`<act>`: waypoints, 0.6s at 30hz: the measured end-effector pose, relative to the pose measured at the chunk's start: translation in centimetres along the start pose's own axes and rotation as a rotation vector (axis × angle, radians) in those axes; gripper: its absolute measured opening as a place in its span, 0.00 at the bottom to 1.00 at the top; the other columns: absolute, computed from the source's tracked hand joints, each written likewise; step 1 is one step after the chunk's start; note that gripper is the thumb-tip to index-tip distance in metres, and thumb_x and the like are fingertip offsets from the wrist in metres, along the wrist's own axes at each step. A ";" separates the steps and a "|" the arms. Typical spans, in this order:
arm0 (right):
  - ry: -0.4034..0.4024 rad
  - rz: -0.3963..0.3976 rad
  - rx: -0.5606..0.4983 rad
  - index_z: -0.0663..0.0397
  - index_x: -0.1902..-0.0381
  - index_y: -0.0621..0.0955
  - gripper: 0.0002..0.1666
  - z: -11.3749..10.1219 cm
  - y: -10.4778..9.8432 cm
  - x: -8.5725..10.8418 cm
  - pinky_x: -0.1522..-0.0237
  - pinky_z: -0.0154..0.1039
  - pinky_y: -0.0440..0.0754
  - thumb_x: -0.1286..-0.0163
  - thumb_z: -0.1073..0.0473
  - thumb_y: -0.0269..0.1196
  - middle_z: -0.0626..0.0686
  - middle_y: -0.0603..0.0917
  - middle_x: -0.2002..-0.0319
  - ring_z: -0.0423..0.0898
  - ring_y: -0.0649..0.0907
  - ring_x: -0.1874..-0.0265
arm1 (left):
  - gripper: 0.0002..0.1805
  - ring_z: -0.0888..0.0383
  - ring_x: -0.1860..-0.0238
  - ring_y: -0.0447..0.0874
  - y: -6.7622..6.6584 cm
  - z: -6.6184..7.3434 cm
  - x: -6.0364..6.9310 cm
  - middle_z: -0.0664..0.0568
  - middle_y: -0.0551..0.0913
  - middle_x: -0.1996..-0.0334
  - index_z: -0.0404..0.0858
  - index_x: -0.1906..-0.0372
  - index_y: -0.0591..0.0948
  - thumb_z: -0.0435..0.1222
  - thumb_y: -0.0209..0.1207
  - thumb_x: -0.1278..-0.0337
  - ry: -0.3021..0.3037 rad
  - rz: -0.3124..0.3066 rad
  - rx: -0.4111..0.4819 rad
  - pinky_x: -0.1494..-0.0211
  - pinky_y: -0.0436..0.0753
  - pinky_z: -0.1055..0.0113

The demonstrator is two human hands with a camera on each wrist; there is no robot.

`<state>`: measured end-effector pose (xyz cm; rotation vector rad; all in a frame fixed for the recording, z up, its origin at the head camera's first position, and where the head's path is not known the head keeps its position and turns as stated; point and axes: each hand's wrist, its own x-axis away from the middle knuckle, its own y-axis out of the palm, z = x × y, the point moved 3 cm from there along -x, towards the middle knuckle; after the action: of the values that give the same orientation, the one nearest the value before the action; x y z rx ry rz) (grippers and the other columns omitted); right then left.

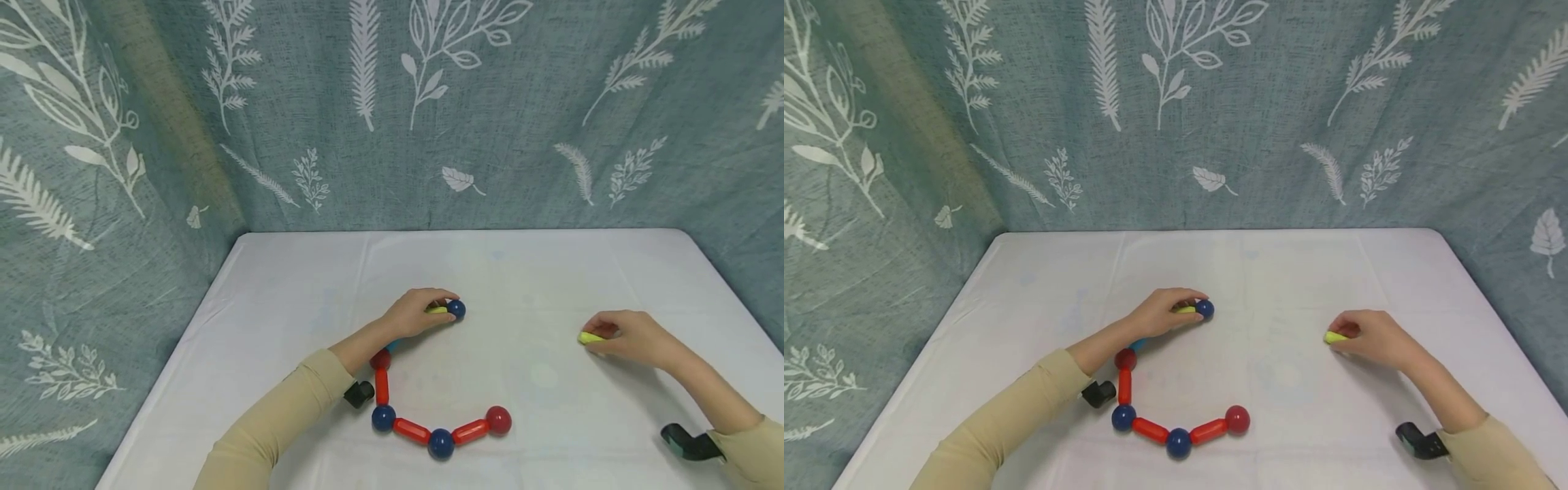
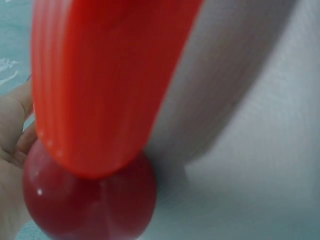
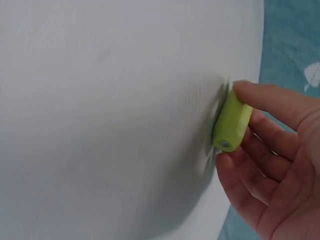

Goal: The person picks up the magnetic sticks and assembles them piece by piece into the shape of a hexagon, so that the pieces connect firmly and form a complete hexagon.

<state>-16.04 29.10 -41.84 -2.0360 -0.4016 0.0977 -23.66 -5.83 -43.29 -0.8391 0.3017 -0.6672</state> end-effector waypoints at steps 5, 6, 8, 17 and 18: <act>0.023 0.004 -0.095 0.57 0.57 0.85 0.16 -3.2 1.6 -2.2 0.63 0.41 0.76 0.39 0.54 0.70 0.45 0.83 0.66 0.43 0.79 0.65 | 0.21 0.57 0.55 0.80 0.0 -0.1 0.3 0.50 0.83 0.55 0.41 0.39 0.79 0.42 0.60 0.34 0.035 0.016 -0.003 0.50 0.77 0.64; 0.023 0.003 -0.119 0.57 0.57 0.85 0.16 -3.8 2.0 -2.6 0.63 0.41 0.76 0.39 0.54 0.70 0.45 0.83 0.66 0.43 0.79 0.64 | 0.21 0.58 0.55 0.79 0.0 -0.1 0.4 0.50 0.83 0.55 0.41 0.39 0.78 0.42 0.60 0.34 0.037 0.017 -0.001 0.50 0.77 0.64; 0.017 0.001 -0.153 0.57 0.56 0.85 0.17 -5.2 2.7 -3.7 0.63 0.41 0.77 0.39 0.54 0.70 0.46 0.83 0.66 0.44 0.79 0.64 | 0.21 0.58 0.56 0.79 0.0 -0.2 0.4 0.50 0.83 0.55 0.41 0.39 0.78 0.41 0.61 0.34 0.039 0.021 0.000 0.50 0.77 0.64; -0.063 0.014 -0.226 0.58 0.56 0.84 0.15 -9.4 5.8 -7.6 0.61 0.40 0.79 0.37 0.56 0.69 0.47 0.84 0.66 0.44 0.81 0.64 | 0.21 0.56 0.55 0.80 0.0 -0.2 0.6 0.50 0.84 0.55 0.42 0.39 0.78 0.41 0.61 0.35 0.031 0.020 -0.008 0.49 0.77 0.62; -0.069 0.019 -0.233 0.59 0.56 0.84 0.14 -9.6 6.0 -7.8 0.62 0.40 0.79 0.37 0.56 0.69 0.47 0.84 0.66 0.44 0.81 0.65 | 0.21 0.56 0.54 0.80 0.0 -0.2 0.7 0.50 0.84 0.55 0.43 0.39 0.78 0.41 0.61 0.35 0.030 0.019 -0.010 0.49 0.77 0.62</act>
<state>-19.67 15.89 -43.18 -2.2707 -0.4544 0.1387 -23.22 -6.35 -43.44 -0.8354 0.3398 -0.6617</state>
